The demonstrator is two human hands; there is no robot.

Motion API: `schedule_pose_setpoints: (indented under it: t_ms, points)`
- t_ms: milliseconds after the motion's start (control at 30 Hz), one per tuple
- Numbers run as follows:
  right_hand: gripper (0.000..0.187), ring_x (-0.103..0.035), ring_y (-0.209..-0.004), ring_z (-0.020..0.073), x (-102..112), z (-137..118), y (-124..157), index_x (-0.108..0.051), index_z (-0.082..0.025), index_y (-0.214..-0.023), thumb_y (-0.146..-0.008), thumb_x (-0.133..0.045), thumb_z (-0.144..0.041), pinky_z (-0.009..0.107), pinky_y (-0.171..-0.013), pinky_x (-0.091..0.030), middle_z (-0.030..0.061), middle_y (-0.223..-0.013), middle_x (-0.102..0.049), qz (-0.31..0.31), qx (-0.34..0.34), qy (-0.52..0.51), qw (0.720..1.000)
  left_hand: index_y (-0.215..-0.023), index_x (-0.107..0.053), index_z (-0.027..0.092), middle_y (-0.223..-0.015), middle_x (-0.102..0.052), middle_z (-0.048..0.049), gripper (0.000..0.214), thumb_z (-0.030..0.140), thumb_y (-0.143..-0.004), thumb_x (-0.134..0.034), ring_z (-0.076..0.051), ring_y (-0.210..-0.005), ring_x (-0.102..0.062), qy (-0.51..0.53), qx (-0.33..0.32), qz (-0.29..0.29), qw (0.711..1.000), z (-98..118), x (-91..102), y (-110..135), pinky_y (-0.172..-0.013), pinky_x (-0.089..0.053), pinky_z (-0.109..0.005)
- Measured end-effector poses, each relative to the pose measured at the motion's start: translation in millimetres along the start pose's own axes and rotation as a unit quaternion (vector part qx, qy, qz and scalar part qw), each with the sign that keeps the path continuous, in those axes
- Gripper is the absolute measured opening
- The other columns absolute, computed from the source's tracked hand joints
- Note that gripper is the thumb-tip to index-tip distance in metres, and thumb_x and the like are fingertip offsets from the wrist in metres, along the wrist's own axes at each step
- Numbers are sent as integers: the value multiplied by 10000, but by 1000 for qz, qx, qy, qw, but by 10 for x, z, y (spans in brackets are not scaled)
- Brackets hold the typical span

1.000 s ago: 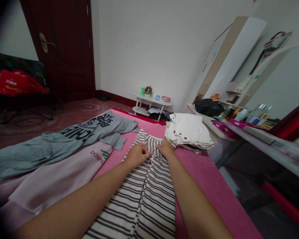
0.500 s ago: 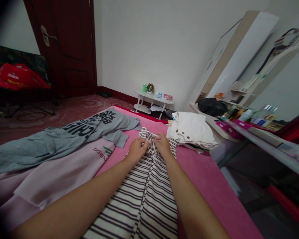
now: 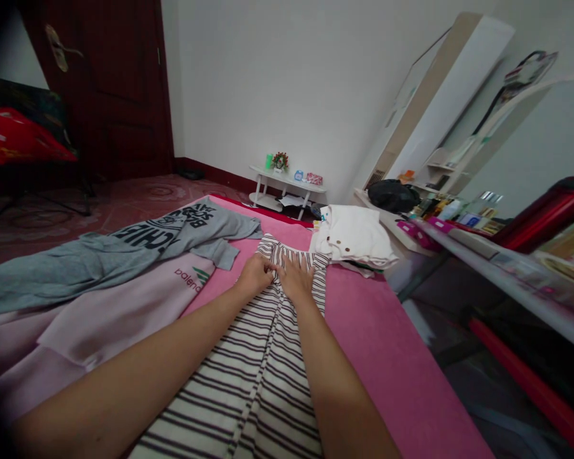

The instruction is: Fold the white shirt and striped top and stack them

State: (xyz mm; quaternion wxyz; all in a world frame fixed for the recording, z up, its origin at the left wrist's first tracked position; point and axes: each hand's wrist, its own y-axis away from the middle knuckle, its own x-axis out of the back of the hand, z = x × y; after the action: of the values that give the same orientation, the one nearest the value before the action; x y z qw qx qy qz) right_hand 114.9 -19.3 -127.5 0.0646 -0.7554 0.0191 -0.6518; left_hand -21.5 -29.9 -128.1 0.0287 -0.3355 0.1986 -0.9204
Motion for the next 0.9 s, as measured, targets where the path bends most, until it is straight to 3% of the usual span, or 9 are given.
schedule_pose_setpoints:
  t_ms: [200, 433, 567, 767, 833, 900]
  points:
    - [549, -107, -1438, 261, 20, 67, 332, -303, -274, -1462, -960, -240, -489, 551, -1125, -79, 41, -1560, -195, -28, 18, -75, 997, -875, -761, 124, -799, -719, -56, 325, 49, -610, -587, -175, -767, -626, 16, 29, 6, 999, -17, 51, 14, -776, -486, -269]
    - [492, -380, -1337, 211, 66, 255, 1035, -517, -211, -1320, -872, -497, -413, 427, -1119, -269, 97, -1436, -445, 62, 132, -277, 950, -923, -730, 135, -857, -723, -44, 300, 47, -724, -523, -137, -772, -646, 48, 33, 38, 998, -116, 48, -19, -763, -510, -247]
    - [406, -397, -1330, 208, 181, 223, 1429, -578, -244, -1267, -878, -500, -329, 447, -1123, -272, 74, -1423, -466, 45, 156, -280, 946, -864, -734, 137, -891, -709, -60, 322, -15, -707, -498, -170, -884, -630, 42, -13, 12, 999, -89, 56, 27, -870, -492, -300]
    - [433, -348, -1363, 209, 358, 310, 2008, -548, -296, -1304, -901, -418, -209, 516, -1139, -213, 45, -1444, -436, -22, 201, -257, 945, -1027, -681, 135, -1103, -653, -82, 449, -64, -670, -496, -186, -1078, -573, 22, -100, -73, 992, -90, 292, 314, -996, -432, -307]
    - [477, -341, -1366, 201, 447, 412, 2183, -544, -305, -1308, -890, -377, -149, 512, -1137, -222, 36, -1454, -421, -50, 221, -257, 939, -1096, -651, 139, -1226, -597, -103, 521, -80, -651, -490, -200, -1163, -534, -5, -150, -146, 978, -142, 506, 471, -1034, -403, -319]
    - [521, -336, -1368, 192, 572, 510, 2348, -535, -323, -1313, -875, -353, -107, 498, -1131, -244, 21, -1468, -398, -84, 233, -253, 935, -1189, -600, 152, -1345, -512, -125, 619, -91, -629, -491, -221, -1233, -489, -46, -206, -250, 945, -183, 805, 652, -1056, -382, -339]
